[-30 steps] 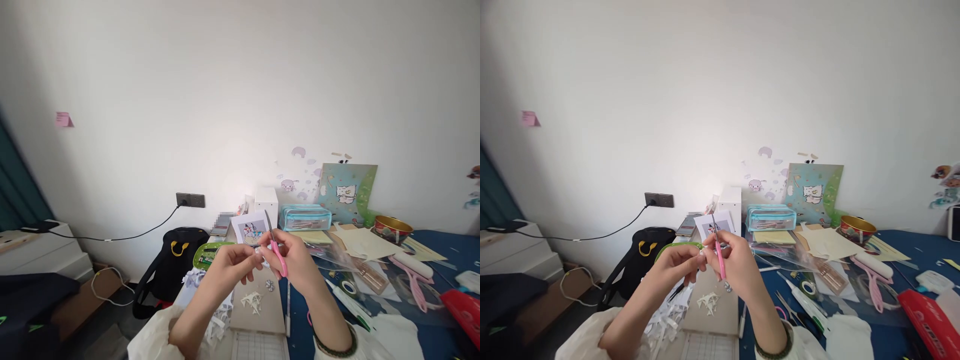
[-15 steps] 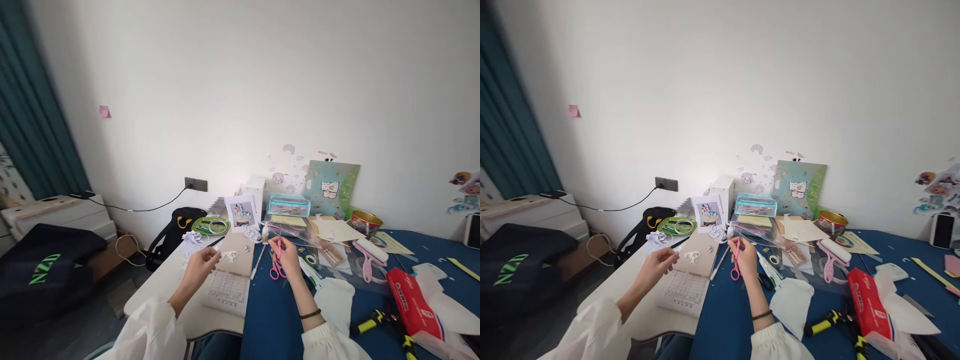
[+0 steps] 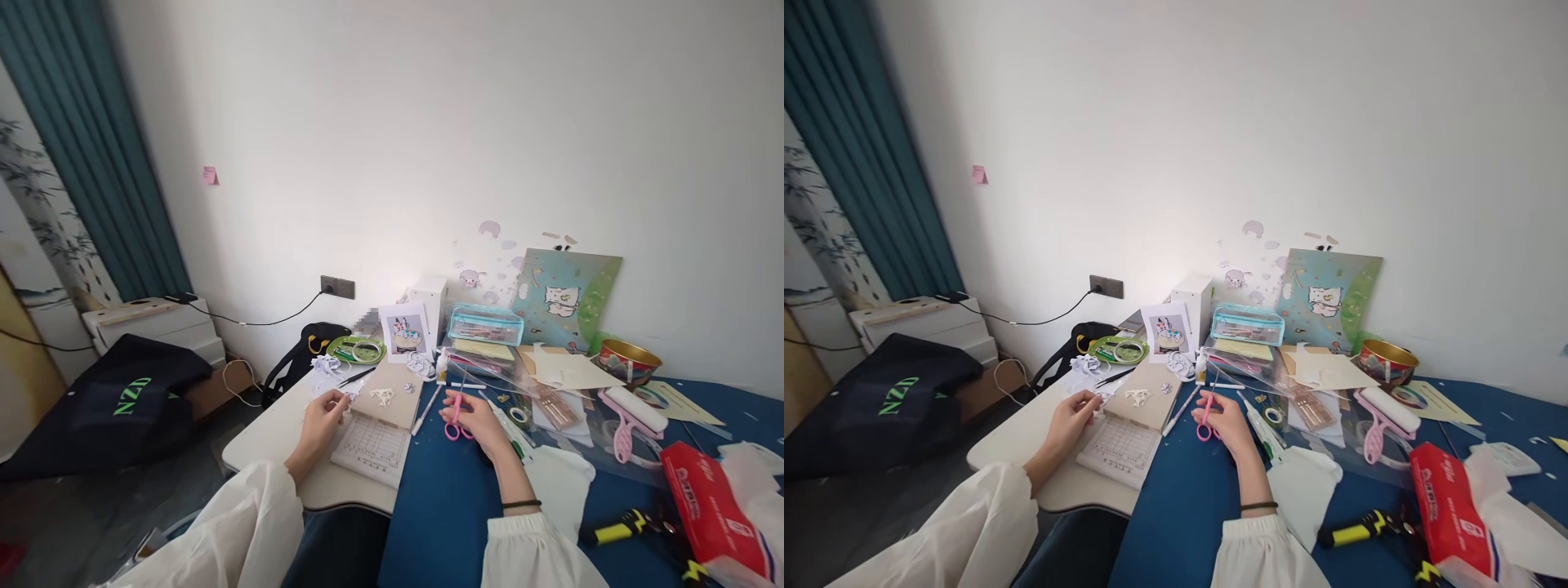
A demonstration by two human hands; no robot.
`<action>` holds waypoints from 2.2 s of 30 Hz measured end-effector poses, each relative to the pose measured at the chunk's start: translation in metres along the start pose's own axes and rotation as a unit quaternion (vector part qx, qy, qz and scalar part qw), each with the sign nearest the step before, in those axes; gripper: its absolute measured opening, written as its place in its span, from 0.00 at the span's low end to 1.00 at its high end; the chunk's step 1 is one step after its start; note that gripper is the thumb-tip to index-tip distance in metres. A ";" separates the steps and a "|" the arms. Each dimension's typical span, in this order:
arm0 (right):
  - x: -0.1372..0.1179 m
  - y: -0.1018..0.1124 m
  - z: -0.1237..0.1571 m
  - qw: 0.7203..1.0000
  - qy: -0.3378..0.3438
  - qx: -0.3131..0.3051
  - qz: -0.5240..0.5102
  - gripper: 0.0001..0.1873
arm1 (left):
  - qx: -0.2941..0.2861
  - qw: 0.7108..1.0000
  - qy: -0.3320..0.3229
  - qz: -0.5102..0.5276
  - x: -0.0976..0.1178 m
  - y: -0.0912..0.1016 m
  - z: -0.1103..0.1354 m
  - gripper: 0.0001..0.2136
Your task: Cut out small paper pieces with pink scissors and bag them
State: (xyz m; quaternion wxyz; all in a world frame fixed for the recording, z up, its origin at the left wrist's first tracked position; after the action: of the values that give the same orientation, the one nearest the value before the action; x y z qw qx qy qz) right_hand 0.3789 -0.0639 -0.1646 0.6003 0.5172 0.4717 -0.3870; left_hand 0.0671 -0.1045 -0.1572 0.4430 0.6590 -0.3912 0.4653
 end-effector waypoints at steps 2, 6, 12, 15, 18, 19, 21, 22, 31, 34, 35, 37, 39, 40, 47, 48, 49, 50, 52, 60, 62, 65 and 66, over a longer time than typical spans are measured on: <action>-0.001 -0.002 0.001 1.000 -0.002 -0.003 -0.006 0.13 | -0.001 1.000 -0.005 0.003 0.000 -0.001 0.001 0.12; -0.006 0.001 0.002 0.999 -0.008 0.028 0.016 0.11 | -0.005 1.000 -0.019 0.010 0.001 -0.002 0.002 0.12; -0.014 0.006 0.003 0.991 0.007 0.083 0.108 0.11 | -0.008 0.998 -0.055 -0.003 0.002 -0.001 0.000 0.11; -0.017 -0.008 0.004 0.987 0.025 0.071 0.144 0.11 | -0.019 0.997 -0.079 -0.020 0.001 -0.003 -0.001 0.11; -0.020 -0.024 0.005 0.984 0.037 0.045 0.170 0.10 | -0.035 0.992 -0.113 -0.039 0.003 -0.005 0.001 0.11; -0.020 -0.027 0.006 0.982 0.040 0.041 0.178 0.10 | -0.042 0.990 -0.128 -0.046 0.005 -0.007 0.002 0.11; -0.021 -0.028 0.007 0.980 0.044 0.045 0.187 0.09 | -0.061 0.983 -0.162 -0.058 0.011 -0.012 0.004 0.10; -0.021 -0.026 0.008 0.980 0.046 0.052 0.188 0.09 | -0.072 0.979 -0.180 -0.062 0.015 -0.015 0.004 0.10; -0.029 -0.009 0.012 0.979 0.073 0.131 0.139 0.10 | -0.183 0.932 -0.311 -0.016 0.059 -0.057 -0.028 0.11; -0.044 -0.031 0.001 0.981 0.105 0.120 0.112 0.10 | -0.218 0.926 -0.306 0.025 0.065 -0.056 -0.032 0.11; -0.049 -0.041 -0.004 0.983 0.114 0.105 0.101 0.11 | -0.229 0.926 -0.297 0.040 0.065 -0.054 -0.031 0.11; -0.058 -0.061 -0.013 0.986 0.123 0.078 0.082 0.13 | -0.254 0.928 -0.264 0.065 0.064 -0.052 -0.029 0.10; -0.063 -0.076 -0.016 0.989 0.121 0.059 0.067 0.15 | -0.284 0.930 -0.218 0.083 0.061 -0.051 -0.026 0.10; -0.063 -0.082 -0.015 0.990 0.114 0.046 0.065 0.14 | -0.299 0.930 -0.195 0.092 0.059 -0.051 -0.025 0.10; -0.057 -0.094 0.005 0.997 0.020 -0.005 0.078 0.07 | -0.358 0.925 -0.059 0.114 0.042 -0.055 -0.018 0.11; -0.057 -0.095 0.005 0.997 0.014 -0.010 0.079 0.06 | -0.363 0.924 -0.053 0.111 0.042 -0.055 -0.017 0.11; -0.057 -0.096 0.005 0.997 0.010 -0.016 0.076 0.06 | -0.368 0.923 -0.051 0.105 0.042 -0.055 -0.016 0.11; -0.057 -0.097 0.005 0.997 0.007 -0.021 0.071 0.06 | -0.371 0.922 -0.052 0.098 0.043 -0.055 -0.015 0.10; -0.058 -0.099 0.003 0.998 0.002 -0.034 0.049 0.06 | -0.373 0.922 -0.062 0.077 0.046 -0.054 -0.014 0.11; -0.057 -0.100 0.001 0.992 -0.033 -0.055 -0.108 0.09 | -0.324 0.920 -0.218 0.038 0.060 -0.049 -0.013 0.07; -0.055 -0.098 0.000 0.988 -0.038 -0.056 -0.136 0.11 | -0.320 0.904 -0.280 0.046 0.067 -0.052 -0.011 0.10; -0.049 -0.097 -0.001 0.984 -0.038 -0.062 -0.161 0.16 | -0.317 0.877 -0.360 0.039 0.077 -0.058 -0.009 0.13; -0.047 -0.097 -0.001 0.984 -0.037 -0.063 -0.165 0.17 | -0.316 0.869 -0.379 0.035 0.080 -0.059 -0.009 0.14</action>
State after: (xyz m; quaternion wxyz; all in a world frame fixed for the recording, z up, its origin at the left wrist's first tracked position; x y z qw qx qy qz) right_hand 0.2745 -0.0798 -0.1435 0.5765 0.3789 0.5516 -0.4688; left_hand 0.1402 -0.0869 -0.0920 0.4283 0.5953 -0.6782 0.0466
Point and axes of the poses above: each hand's wrist, its own z-axis away from the middle knuckle, its own y-axis out of the back of the hand, x = y × z, the point moved 5 cm from there along -z, towards the middle knuckle, and after that the axes turned 15 degrees about z, right-handed, at the moved point
